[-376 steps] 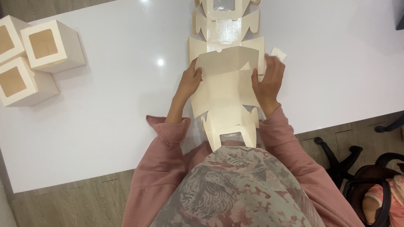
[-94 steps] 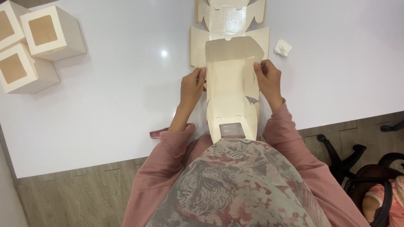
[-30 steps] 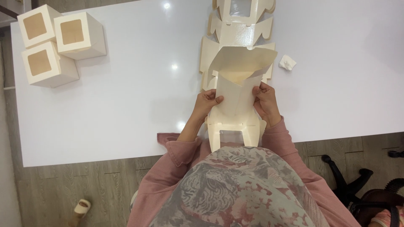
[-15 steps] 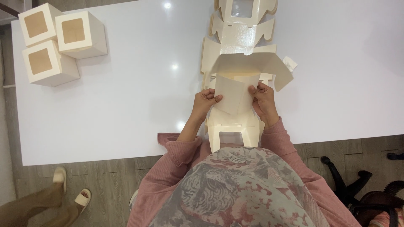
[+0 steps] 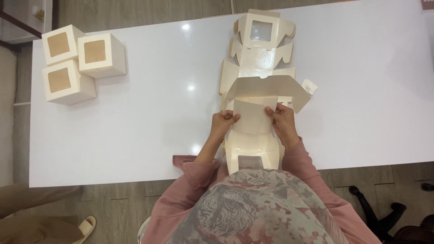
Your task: Assembling a cardboard bakery box by folding pre-scored flaps and tucking tabs on a white table.
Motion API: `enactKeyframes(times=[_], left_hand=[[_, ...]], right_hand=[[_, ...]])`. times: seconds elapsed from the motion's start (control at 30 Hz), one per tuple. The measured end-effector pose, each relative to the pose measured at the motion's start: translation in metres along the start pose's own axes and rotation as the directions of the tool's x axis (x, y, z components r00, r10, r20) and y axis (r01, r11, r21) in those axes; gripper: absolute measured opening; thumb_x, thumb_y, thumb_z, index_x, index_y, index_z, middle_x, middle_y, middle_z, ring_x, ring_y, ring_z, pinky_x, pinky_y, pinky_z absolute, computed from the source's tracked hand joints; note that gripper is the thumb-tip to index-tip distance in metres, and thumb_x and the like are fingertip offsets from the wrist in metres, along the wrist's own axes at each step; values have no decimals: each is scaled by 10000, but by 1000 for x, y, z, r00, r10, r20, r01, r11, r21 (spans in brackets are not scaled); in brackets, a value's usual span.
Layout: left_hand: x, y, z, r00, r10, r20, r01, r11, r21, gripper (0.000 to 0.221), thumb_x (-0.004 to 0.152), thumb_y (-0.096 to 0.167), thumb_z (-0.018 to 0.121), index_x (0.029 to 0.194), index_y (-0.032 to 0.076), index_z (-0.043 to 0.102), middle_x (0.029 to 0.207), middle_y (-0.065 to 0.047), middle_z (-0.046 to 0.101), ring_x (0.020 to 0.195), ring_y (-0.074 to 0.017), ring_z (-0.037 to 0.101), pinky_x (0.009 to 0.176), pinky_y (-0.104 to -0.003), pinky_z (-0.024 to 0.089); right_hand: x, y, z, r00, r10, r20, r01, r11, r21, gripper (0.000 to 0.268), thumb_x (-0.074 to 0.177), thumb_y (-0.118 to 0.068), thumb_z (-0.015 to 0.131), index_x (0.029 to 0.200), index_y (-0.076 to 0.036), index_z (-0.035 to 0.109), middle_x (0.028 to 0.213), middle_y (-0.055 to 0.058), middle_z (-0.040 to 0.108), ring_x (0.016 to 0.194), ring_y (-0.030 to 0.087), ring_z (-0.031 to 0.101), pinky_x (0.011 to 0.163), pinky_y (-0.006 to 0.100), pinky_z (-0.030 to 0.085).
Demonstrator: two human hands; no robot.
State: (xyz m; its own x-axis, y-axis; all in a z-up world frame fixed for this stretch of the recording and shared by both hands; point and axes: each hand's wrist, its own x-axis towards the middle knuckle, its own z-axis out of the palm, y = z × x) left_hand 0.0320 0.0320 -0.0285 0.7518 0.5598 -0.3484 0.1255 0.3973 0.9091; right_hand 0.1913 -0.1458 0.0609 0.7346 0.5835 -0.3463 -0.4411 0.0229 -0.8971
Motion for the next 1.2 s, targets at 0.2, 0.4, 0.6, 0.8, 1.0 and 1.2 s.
enactKeyframes(times=[0.2,0.4,0.6,0.8,1.0,1.2], left_hand=[[-14,23,6,999,40,-26,-41,999,-27,414,905,328,821,1158,36,672,1036,-154,721,936,-215,684,851,-339,565],[-78,130,35,988,93,123,-106,989,106,1054,917,429,706,1592,-29,38,1553,-404,229,1442,-533,290,1208,-617,265],[-77,121,40,996,86,38,-94,955,283,1226,808,333,815,1584,20,-82,1515,-414,206,1443,-548,275,1206,-624,269],[-44,60,23,991,111,-75,-98,982,159,813,914,310,749,1353,62,110,1432,-334,356,1246,-428,490,1045,-525,427],[-32,53,18,992,110,-54,-96,972,215,465,937,490,726,938,132,430,1159,-117,456,998,-211,465,840,-338,403],[-42,87,18,995,100,5,-100,988,121,471,983,501,685,858,80,515,1250,-145,448,989,-202,532,877,-359,473]], right_hand=[[24,25,-17,999,37,27,-37,999,-20,362,927,-220,774,1221,-33,673,1028,109,740,923,251,743,863,358,627],[-18,-19,37,993,-25,115,48,979,-201,721,949,-201,730,1518,10,340,1308,252,581,1214,362,594,998,460,519],[-28,-19,62,990,-40,132,87,926,-368,1141,842,-224,837,1553,49,-13,1503,379,334,1413,497,394,1157,584,390],[1,49,25,990,-135,-45,112,935,-338,665,860,-225,863,1122,-102,264,1359,172,501,1200,291,595,986,366,523],[14,68,2,974,-226,6,217,931,-295,354,917,-261,800,834,-131,481,1260,77,635,1113,186,613,902,342,486],[-6,24,13,964,-253,86,267,926,-268,364,968,-382,710,849,-97,518,1311,183,608,1274,333,566,1065,508,433]])
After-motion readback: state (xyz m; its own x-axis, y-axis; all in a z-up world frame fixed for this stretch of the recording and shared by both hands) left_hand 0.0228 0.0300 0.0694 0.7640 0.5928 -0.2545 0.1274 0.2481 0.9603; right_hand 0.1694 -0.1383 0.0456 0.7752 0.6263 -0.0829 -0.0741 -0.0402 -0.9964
